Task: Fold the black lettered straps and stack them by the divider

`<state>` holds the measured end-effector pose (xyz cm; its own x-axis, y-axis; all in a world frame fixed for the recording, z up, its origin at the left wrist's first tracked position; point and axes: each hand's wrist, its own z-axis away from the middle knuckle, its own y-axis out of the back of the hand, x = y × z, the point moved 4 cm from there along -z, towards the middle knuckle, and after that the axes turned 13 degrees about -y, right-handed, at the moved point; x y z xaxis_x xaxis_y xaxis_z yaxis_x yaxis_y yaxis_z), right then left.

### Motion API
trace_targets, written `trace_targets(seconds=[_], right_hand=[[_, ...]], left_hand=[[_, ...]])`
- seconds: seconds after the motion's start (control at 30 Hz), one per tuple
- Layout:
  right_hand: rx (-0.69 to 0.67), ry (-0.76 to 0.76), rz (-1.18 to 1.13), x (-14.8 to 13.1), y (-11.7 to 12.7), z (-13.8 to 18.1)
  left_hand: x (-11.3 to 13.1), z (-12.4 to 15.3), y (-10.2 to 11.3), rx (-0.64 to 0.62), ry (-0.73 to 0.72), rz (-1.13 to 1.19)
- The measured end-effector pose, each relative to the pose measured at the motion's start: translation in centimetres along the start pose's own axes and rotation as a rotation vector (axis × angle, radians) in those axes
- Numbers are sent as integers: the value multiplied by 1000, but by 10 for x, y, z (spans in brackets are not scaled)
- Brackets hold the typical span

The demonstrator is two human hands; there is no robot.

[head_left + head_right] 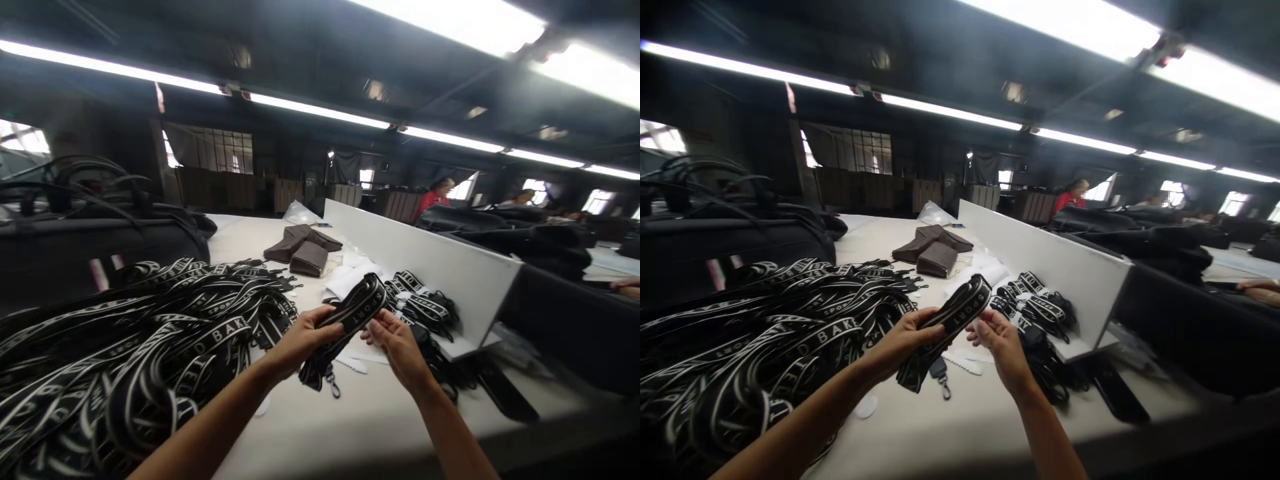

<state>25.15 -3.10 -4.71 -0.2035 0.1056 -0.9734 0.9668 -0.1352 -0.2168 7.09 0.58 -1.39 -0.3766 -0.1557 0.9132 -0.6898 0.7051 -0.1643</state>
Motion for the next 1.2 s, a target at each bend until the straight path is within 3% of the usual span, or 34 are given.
trace_targets(seconds=[0.13, 0.3, 0.5, 0.63, 0.87, 0.97, 1.1, 1.2], right_hand=[[77, 72, -26, 1, 12, 8], [89, 19, -66, 16, 19, 7], [51, -78, -548, 41, 4, -7], [-6, -38, -573, 55, -24, -21], [271, -12, -525, 84, -50, -42], [296, -52, -621, 84, -39, -48], [325, 23, -729, 67, 2, -48], [371, 37, -518, 52, 29, -43]], left_hand=[[-36, -24, -19, -84, 113, 124], [-65, -35, -14, -80, 198, 225], [-95, -29, 10, 123, 164, 372], [-106, -23, 22, 330, 136, 477], [-110, -22, 32, 393, 79, 486], [-111, -21, 32, 351, 109, 406], [-104, -23, 39, 302, 129, 292], [-89, -26, 50, 358, 54, 212]])
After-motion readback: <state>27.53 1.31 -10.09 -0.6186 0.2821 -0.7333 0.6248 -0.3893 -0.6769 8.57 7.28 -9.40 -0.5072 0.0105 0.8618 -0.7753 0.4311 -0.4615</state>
